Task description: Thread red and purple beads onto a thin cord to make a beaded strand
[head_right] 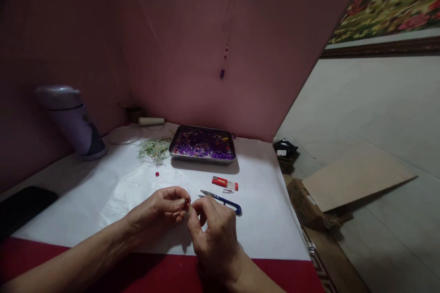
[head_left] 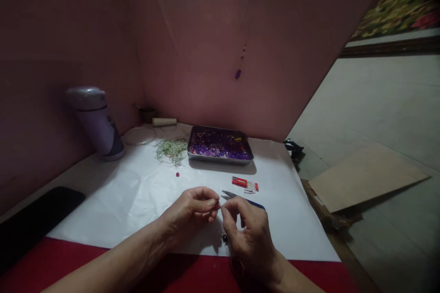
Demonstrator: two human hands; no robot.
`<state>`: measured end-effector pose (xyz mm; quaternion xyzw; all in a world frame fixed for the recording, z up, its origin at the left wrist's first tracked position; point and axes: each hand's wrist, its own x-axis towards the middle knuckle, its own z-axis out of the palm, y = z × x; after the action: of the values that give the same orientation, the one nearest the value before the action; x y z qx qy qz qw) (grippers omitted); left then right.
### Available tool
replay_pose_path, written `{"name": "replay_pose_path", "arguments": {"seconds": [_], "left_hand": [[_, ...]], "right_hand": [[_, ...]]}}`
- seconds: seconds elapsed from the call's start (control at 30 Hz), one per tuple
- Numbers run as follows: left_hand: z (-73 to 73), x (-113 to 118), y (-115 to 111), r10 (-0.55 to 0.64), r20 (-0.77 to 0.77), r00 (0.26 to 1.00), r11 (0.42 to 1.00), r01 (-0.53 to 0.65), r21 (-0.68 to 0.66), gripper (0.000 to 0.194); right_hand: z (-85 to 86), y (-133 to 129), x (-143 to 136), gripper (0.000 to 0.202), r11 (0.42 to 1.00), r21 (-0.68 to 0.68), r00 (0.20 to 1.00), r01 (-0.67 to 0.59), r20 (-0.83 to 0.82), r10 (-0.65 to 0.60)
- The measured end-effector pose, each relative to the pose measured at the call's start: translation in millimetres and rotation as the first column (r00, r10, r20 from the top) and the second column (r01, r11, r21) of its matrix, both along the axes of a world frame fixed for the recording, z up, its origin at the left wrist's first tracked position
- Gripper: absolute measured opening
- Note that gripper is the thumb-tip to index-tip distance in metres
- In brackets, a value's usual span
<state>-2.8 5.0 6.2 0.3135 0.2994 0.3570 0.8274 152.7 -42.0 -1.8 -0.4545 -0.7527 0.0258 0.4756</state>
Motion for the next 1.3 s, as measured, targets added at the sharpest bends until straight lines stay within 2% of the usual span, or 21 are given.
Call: {"name": "replay_pose_path", "arguments": {"seconds": [0.77,1.07,1.3], "left_hand": [[0.4,-0.6,-1.6,0.004,-0.023,1.0,1.0,-0.003,0.013,0.016],[2.2,0.3,0.6,0.011,-0.015,1.0,0.999,-0.011,-0.043,0.013],[-5.9,0.6,2.7,-0.008,0.057,0.998,0.997,0.012,-0.079,0.011]], "right_hand": [[0.6,0.9,-0.8,0.013,0.999,0.021,1.0,-0.026,-0.001,0.026],[2.3,0.2,-1.4,0.014,0.999,0.036,1.0,-0.003,-0.007,0.003],[-3.7,1.2,0.2,0.012,1.0,-0.011,0.998,-0.019,-0.059,0.019]]}}
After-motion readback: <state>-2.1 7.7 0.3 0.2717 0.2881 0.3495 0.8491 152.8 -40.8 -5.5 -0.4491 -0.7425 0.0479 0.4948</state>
